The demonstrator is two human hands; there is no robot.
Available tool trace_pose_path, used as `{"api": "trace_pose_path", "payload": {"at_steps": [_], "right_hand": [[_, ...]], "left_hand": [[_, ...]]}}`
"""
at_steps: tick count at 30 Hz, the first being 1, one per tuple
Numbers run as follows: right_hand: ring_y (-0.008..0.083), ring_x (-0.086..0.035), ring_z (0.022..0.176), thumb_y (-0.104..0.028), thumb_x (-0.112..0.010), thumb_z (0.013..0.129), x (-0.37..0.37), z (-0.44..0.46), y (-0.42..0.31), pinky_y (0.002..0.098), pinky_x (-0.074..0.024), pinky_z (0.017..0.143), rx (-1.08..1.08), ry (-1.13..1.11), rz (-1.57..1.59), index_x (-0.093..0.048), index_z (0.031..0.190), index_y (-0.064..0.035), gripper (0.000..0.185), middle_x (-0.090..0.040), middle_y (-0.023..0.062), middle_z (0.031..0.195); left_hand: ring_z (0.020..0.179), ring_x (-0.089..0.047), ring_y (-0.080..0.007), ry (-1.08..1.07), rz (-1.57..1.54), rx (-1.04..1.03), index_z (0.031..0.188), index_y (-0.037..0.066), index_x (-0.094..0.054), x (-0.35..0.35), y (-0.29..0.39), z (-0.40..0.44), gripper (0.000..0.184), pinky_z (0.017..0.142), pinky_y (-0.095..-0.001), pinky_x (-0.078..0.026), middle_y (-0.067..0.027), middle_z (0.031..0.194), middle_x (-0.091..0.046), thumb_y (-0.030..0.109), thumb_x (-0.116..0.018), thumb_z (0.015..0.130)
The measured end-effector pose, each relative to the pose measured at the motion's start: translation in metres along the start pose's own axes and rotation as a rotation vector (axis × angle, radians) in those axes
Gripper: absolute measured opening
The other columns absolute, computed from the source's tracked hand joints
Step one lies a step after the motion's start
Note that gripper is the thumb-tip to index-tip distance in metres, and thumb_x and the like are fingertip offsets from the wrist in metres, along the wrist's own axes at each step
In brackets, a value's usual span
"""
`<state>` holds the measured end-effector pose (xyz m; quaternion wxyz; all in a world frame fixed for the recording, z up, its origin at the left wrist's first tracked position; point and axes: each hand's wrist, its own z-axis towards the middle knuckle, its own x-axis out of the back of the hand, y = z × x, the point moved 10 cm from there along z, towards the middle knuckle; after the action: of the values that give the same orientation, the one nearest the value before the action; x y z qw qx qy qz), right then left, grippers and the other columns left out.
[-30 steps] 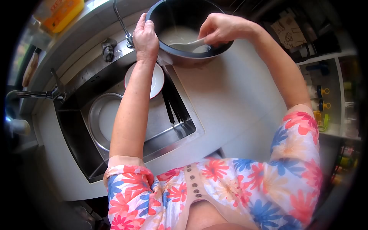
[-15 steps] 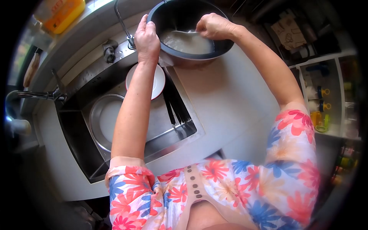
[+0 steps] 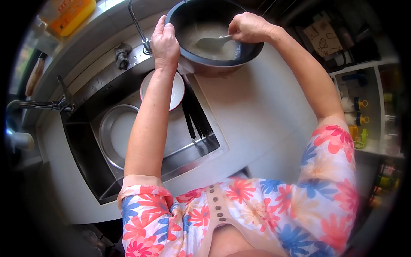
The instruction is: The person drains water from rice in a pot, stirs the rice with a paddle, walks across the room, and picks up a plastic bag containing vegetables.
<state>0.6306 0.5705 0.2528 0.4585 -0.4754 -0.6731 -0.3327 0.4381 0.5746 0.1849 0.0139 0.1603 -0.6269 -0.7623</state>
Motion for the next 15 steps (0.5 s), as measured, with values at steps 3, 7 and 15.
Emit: {"api": "trace_pose_path", "payload": {"at_steps": [3,7,15], "right_hand": [[0.0268,-0.064,0.085,-0.012,-0.060,0.076,0.023,0.004,0.012,0.0344,-0.0509,0.078,-0.010,0.127,0.024,-0.070,0.091,-0.0055,0.019,-0.067,0.0138,0.089],[0.0294,-0.064,0.081,-0.017,-0.059,0.074,0.035,0.008,0.011,0.0371,-0.0509,0.074,-0.024,0.164,-0.080,-0.070,0.089,-0.0064,0.021,-0.067,0.0154,0.083],[0.0148,-0.058,0.054,-0.011,-0.063,0.076,-0.007,-0.016,-0.015,0.0255,-0.0457,0.048,-0.005,-0.279,0.154,-0.068,0.086,0.0021,0.017,-0.061,0.0099,0.063]], "left_hand": [[0.082,-0.057,-0.0127,-0.005,-0.014,0.026,0.125,-0.004,-0.049,0.000,0.001,-0.001,0.043,0.079,-0.0250,-0.044,-0.0076,0.097,-0.064,0.018,-0.046,0.089],[0.081,-0.056,-0.0124,0.000,-0.056,0.022,0.125,-0.004,-0.049,0.002,-0.001,0.000,0.042,0.078,-0.0249,-0.044,-0.0079,0.097,-0.064,0.018,-0.046,0.089],[0.089,-0.058,-0.0145,0.001,-0.052,0.015,0.125,-0.005,-0.048,0.001,-0.002,0.001,0.041,0.083,-0.0254,-0.043,-0.0092,0.100,-0.064,0.017,-0.045,0.090]]}}
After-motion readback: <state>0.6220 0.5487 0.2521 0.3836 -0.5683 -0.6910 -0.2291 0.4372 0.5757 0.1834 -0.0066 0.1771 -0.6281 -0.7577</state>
